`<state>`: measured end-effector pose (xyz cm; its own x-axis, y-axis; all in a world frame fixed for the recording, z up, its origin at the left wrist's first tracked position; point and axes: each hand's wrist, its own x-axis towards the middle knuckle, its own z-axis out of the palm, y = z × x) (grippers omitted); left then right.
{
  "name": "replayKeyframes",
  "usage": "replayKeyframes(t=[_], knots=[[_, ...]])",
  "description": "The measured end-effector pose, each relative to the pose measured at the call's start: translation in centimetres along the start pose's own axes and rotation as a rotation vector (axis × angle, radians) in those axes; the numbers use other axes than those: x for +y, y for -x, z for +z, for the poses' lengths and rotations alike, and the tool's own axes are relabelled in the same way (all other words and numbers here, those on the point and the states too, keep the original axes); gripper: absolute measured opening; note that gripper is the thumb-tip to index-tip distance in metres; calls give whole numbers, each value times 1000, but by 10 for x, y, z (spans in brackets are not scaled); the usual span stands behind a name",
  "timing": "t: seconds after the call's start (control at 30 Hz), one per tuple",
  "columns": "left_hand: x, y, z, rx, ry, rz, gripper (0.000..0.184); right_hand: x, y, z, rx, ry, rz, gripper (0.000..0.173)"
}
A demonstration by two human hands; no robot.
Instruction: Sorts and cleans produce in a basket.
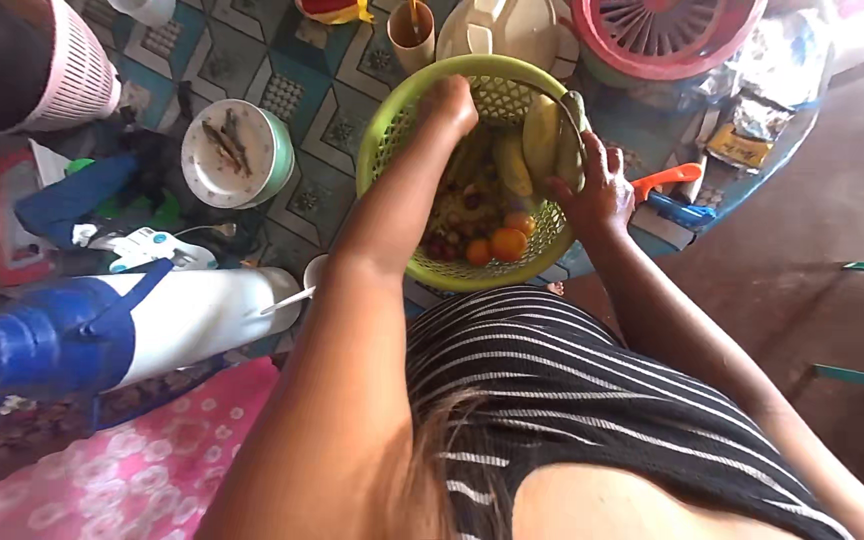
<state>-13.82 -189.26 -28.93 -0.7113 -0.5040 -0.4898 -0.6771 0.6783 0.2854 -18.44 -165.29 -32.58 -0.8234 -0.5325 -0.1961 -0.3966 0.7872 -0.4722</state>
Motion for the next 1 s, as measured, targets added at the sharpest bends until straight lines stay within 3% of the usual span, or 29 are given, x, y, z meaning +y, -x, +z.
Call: replayKeyframes(t=[0.1,0.3,0.47,0.67,0.83,0.93,1.0], knots=[[8,4,25,95,-74,120,38,-2,0,-2,-9,13,7,74],[8,41,81,-327,-187,79,29,-3,1,-3,-30,-5,8,73],[15,47,92,-452,-379,92,32,1,-1,1,-18,15,6,75],[-11,54,80,-554,-497,115,31,0,-2,-2,-29,-4,17,75],[-24,103,68,-528,-448,164,22,1,-2,0,-24,7,0,75],[-25,122,61,-522,-366,137,30,1,-3,1,-19,8,-3,75],[-37,118,54,-399,-257,67,29,2,-3,0,-16,-11,-14,75]])
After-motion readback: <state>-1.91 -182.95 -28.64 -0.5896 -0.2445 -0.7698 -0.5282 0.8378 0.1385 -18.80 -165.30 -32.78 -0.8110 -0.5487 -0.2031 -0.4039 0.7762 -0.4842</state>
